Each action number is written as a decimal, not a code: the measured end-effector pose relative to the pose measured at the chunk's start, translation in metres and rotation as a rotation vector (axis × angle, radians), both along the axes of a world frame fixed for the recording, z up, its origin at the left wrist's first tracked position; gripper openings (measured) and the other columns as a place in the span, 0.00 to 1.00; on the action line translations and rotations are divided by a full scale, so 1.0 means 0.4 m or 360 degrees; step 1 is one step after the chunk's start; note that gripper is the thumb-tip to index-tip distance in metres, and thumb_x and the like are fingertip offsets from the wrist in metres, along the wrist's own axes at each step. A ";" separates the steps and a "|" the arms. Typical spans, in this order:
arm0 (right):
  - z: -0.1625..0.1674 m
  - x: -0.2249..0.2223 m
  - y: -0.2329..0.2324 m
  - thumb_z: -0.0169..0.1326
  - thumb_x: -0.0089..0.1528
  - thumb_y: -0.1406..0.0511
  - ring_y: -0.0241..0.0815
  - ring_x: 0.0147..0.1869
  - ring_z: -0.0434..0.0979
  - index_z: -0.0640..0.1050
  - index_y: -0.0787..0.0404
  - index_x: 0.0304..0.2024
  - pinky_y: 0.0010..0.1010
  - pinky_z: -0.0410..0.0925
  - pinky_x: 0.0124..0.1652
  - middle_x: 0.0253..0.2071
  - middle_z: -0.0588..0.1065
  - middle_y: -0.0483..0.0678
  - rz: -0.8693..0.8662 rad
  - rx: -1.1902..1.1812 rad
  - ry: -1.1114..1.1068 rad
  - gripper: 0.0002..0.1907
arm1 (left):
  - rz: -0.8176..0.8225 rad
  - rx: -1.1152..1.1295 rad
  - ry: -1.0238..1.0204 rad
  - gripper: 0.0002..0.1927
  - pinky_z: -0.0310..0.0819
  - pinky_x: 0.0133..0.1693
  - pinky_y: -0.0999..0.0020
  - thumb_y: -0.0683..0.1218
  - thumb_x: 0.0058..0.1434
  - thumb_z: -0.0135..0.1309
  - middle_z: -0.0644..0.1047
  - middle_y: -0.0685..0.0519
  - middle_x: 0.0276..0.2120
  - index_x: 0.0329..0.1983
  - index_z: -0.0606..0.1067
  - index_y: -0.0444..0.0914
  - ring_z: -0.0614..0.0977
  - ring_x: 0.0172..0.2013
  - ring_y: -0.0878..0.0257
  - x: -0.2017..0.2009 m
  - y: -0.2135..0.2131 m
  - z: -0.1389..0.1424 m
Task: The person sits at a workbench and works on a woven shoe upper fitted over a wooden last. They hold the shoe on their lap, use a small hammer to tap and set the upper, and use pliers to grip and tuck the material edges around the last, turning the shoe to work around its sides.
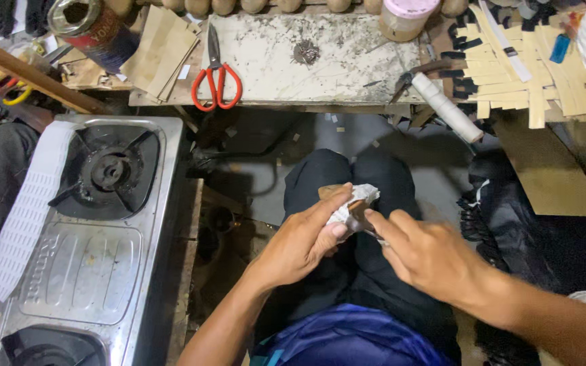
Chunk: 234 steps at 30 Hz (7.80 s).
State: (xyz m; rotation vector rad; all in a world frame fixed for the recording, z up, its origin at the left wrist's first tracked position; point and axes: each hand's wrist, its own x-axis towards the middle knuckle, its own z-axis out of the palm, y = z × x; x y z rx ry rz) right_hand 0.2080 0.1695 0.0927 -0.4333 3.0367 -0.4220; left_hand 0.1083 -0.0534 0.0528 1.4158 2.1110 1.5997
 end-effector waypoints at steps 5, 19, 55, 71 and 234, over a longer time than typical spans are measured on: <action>-0.109 0.032 -0.059 0.61 0.53 0.68 0.51 0.31 0.79 0.71 0.67 0.61 0.40 0.71 0.30 0.33 0.70 0.53 -0.0203 -0.0181 0.0421 0.33 | 0.0162 -0.0657 -0.1002 0.29 0.81 0.44 0.57 0.49 0.72 0.40 0.81 0.40 0.49 0.76 0.59 0.45 0.86 0.38 0.41 0.013 0.003 0.017; 0.068 0.018 0.066 0.52 0.61 0.66 0.52 0.44 0.78 0.73 0.60 0.59 0.42 0.69 0.42 0.39 0.76 0.50 -0.0062 -0.0451 -0.0892 0.22 | 0.0338 -0.0375 0.0025 0.26 0.79 0.38 0.47 0.42 0.65 0.51 0.75 0.34 0.60 0.66 0.63 0.32 0.82 0.36 0.34 0.110 0.062 -0.001; 0.028 0.021 0.067 0.51 0.65 0.56 0.41 0.35 0.81 0.79 0.58 0.45 0.36 0.72 0.38 0.29 0.80 0.46 -0.0308 -0.0739 -0.1382 0.14 | 0.0257 -0.0316 0.0137 0.29 0.80 0.35 0.52 0.41 0.63 0.53 0.73 0.34 0.63 0.67 0.63 0.29 0.83 0.36 0.38 0.124 0.042 -0.016; 0.041 -0.009 0.034 0.54 0.61 0.65 0.60 0.37 0.79 0.78 0.60 0.55 0.47 0.69 0.34 0.33 0.78 0.56 -0.0091 -0.0616 -0.0538 0.19 | 0.0268 -0.0259 -0.0174 0.29 0.77 0.42 0.47 0.43 0.67 0.50 0.79 0.34 0.52 0.71 0.62 0.33 0.82 0.41 0.35 0.072 0.021 -0.017; -0.181 0.025 0.027 0.49 0.62 0.63 0.38 0.38 0.84 0.81 0.64 0.46 0.33 0.74 0.39 0.34 0.85 0.48 -0.0542 -0.1329 -0.1256 0.16 | 0.0285 -0.0392 -0.0064 0.22 0.79 0.48 0.53 0.40 0.65 0.52 0.75 0.40 0.62 0.63 0.70 0.35 0.81 0.51 0.40 0.052 0.011 -0.069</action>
